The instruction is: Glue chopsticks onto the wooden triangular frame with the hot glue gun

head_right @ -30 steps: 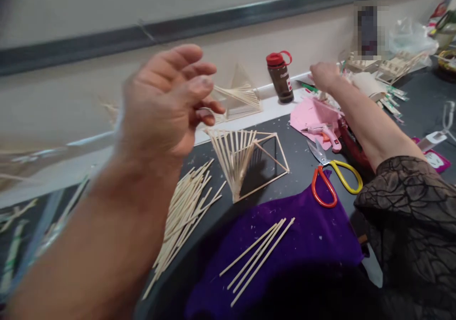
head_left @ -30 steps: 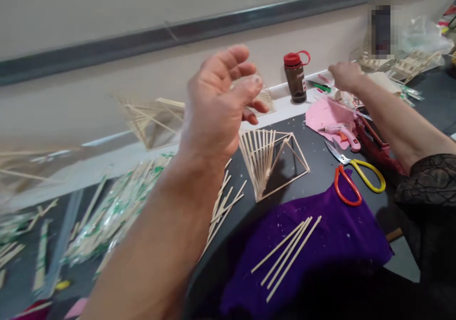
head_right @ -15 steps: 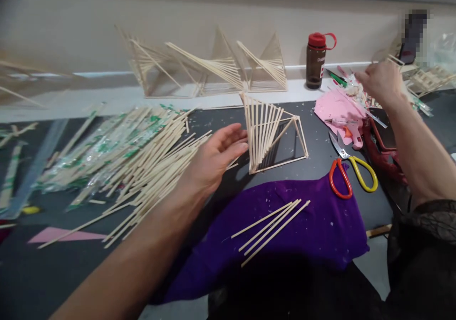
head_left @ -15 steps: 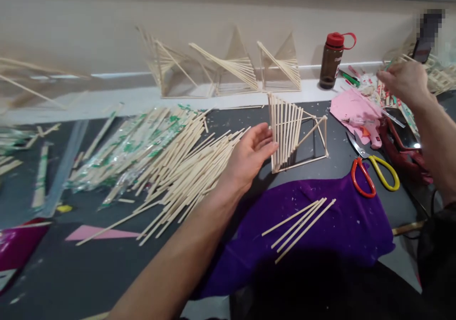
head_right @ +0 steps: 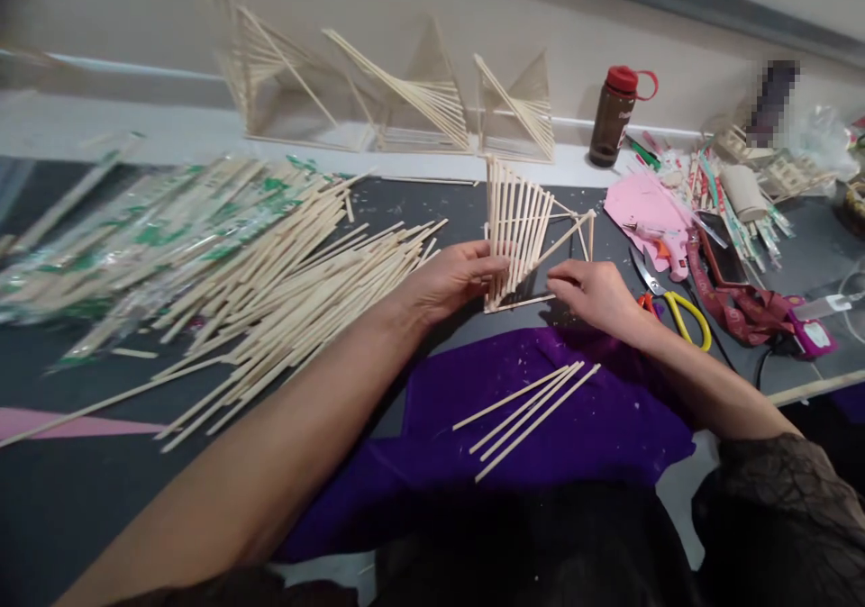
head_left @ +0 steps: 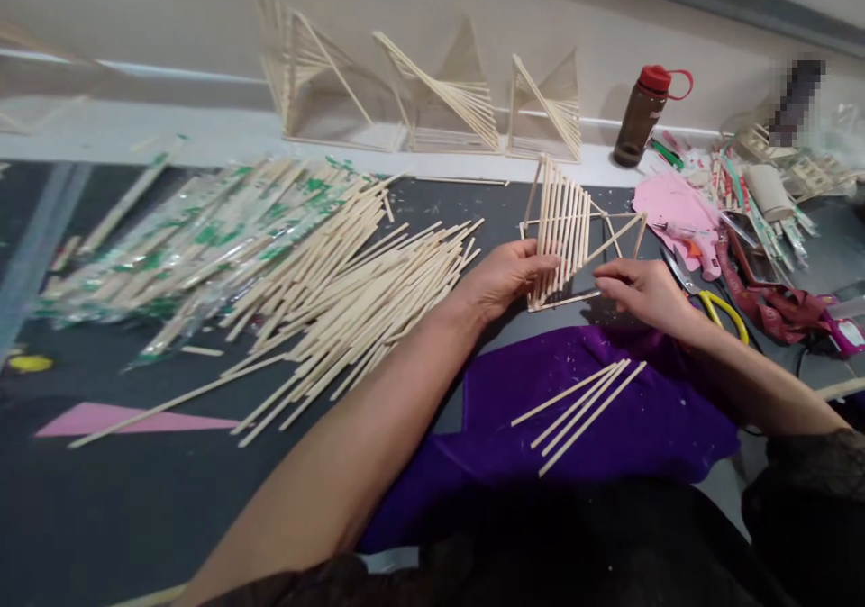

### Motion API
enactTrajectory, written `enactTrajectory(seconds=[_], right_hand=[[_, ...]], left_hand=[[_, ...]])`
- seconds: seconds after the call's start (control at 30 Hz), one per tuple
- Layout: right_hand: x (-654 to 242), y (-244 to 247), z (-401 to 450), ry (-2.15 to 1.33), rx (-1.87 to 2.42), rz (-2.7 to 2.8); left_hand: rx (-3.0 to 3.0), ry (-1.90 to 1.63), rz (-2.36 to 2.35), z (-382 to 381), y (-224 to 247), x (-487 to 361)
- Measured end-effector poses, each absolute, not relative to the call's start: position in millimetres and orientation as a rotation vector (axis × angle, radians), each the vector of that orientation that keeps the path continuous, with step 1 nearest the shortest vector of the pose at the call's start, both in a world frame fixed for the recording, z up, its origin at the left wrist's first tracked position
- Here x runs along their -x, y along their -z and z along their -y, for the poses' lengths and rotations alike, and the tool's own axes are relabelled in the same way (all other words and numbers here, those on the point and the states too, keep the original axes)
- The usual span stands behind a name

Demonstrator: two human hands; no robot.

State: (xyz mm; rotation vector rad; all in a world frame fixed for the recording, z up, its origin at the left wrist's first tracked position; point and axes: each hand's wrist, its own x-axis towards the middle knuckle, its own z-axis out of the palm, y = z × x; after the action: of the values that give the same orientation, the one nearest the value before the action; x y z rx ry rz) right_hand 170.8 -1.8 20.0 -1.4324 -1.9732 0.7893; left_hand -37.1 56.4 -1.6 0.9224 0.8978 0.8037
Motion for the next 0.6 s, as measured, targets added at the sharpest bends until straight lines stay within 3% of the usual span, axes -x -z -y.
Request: enactTrajectory(seconds=[0.17,0.37,0.6], right_hand=[[-156,-11,-13,-1.184,1.460,1.675],[-153,-7,-13,-1.156,1.383,1.622],[-157,-9,-10,-1.197,1.656,1.659]], left_hand=[[-0.895,-0.756,-0.803,-61,4,33],[-0.894,-0.745,-0.774,-65,12,34],[-0.876,-0.774,-0.797,-62,10,33]])
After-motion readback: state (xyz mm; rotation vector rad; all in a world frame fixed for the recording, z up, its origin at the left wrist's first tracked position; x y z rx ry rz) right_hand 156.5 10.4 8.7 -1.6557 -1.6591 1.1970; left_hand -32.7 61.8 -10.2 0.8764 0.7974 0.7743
